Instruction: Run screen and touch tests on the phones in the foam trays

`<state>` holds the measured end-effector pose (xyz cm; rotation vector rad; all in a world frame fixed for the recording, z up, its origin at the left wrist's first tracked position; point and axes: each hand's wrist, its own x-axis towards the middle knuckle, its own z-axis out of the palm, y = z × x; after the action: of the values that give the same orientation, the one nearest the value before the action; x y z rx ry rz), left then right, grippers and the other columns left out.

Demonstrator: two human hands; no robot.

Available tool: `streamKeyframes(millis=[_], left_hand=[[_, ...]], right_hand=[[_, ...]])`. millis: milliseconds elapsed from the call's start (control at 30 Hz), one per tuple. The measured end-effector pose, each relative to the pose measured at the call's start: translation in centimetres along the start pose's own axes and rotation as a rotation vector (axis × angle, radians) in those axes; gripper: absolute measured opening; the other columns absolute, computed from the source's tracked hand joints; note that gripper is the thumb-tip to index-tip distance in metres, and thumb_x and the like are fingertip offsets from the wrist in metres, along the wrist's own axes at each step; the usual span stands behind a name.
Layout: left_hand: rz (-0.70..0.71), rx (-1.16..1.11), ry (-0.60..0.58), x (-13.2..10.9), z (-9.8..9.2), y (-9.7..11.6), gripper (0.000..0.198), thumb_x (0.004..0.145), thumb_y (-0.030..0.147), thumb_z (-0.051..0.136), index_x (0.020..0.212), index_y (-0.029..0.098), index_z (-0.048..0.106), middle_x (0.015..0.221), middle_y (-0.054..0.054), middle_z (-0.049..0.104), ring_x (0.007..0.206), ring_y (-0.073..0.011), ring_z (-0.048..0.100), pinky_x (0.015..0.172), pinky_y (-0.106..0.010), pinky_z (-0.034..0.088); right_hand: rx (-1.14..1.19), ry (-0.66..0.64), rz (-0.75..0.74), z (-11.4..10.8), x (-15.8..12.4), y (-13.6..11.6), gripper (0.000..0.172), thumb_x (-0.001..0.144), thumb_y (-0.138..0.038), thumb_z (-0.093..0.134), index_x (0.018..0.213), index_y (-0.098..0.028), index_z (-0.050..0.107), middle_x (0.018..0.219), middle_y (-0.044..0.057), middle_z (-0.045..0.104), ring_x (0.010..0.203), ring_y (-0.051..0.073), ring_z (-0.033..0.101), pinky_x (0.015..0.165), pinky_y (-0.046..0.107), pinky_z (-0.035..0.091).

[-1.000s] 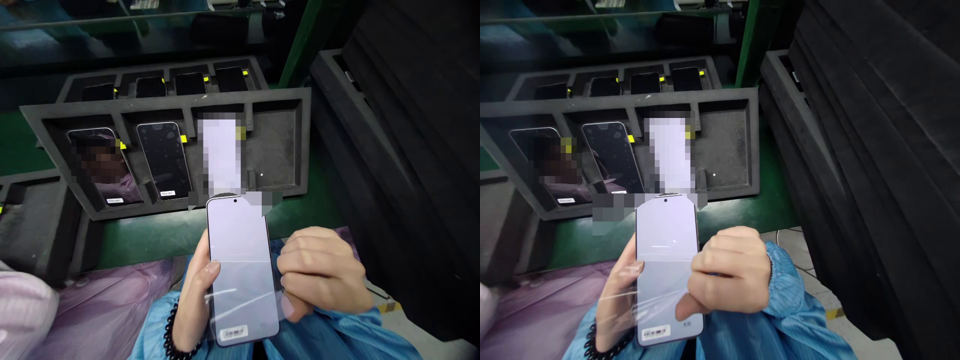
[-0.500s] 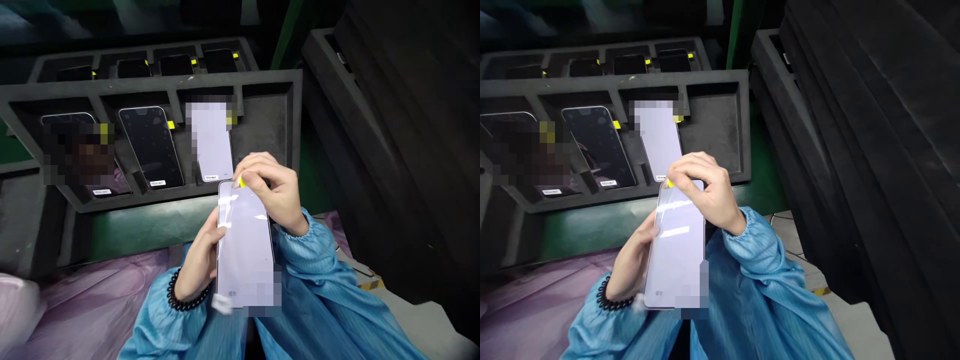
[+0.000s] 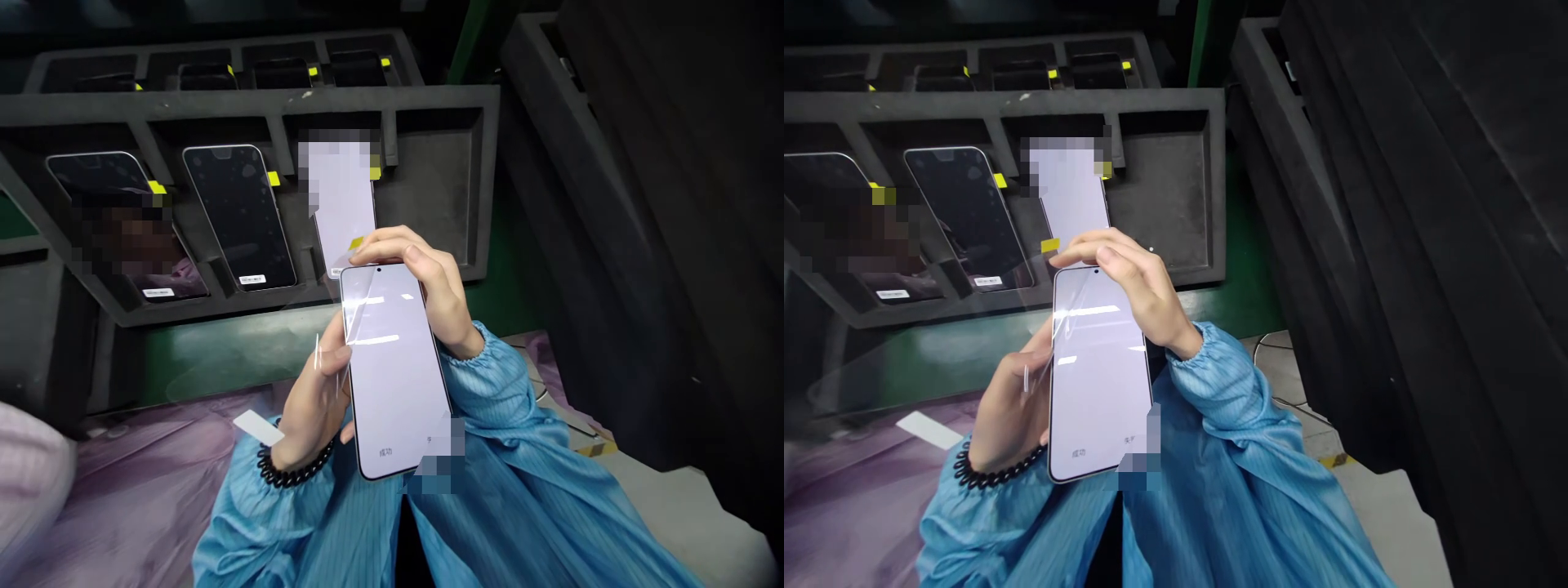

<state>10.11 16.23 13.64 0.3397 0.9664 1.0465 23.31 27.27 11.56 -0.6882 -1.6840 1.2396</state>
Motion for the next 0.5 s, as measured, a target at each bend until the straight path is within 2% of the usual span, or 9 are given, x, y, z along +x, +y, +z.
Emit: streamKeyframes(millis=[167,333,433,500], left_hand=[[0.045,-0.031,0.015,0.2,-0.07,-0.12,0.061,0.08,0.036,0.061,0.139,0.022,0.052,0.078,-0.001,0.068,0.03,-0.0069,0.039,0.022,-0.019,0.024],[0.042,-0.072,-0.021,0.05,-0.25,-0.12,0.059,0.079,0.034,0.061,0.136,0.022,0.054,0.075,-0.001,0.068,0.028,-0.0071,0.039,0.022,-0.02,0.024],[0.022,-0.094,-0.042,-0.17,-0.05,-0.04,0.058,0.079,0.035,0.06,0.136,0.023,0.056,0.078,-0.001,0.069,0.028,-0.0067,0.038,0.022,-0.02,0.023],[0.02,-0.092,0.055,-0.36,0.4,0.02,0.054,0.081,0.033,0.057,0.134,0.024,0.058,0.081,-0.002,0.07,0.029,-0.0057,0.038,0.023,-0.019,0.023]], right_hand=[[-0.059,0.028,-0.046,0.16,-0.23,-0.37,0.039,0.1,-0.03,0.038,0.096,-0.027,0.077,0.112,0.004,0.071,0.112,0.023,0.066,0.102,0.041,0.054],[-0.18,0.037,0.063,0.4,-0.21,-0.77,0.04,0.101,-0.025,0.038,0.099,-0.031,0.077,0.116,0.002,0.072,0.114,0.021,0.065,0.099,0.037,0.056],[-0.187,0.025,0.068,0.46,0.07,-0.76,0.037,0.1,-0.025,0.041,0.097,-0.032,0.077,0.115,0.002,0.073,0.111,0.021,0.066,0.095,0.038,0.057],[-0.177,0.004,0.061,0.5,0.26,-0.67,0.037,0.101,-0.028,0.041,0.097,-0.033,0.077,0.115,0.001,0.073,0.111,0.021,0.066,0.094,0.039,0.058]])
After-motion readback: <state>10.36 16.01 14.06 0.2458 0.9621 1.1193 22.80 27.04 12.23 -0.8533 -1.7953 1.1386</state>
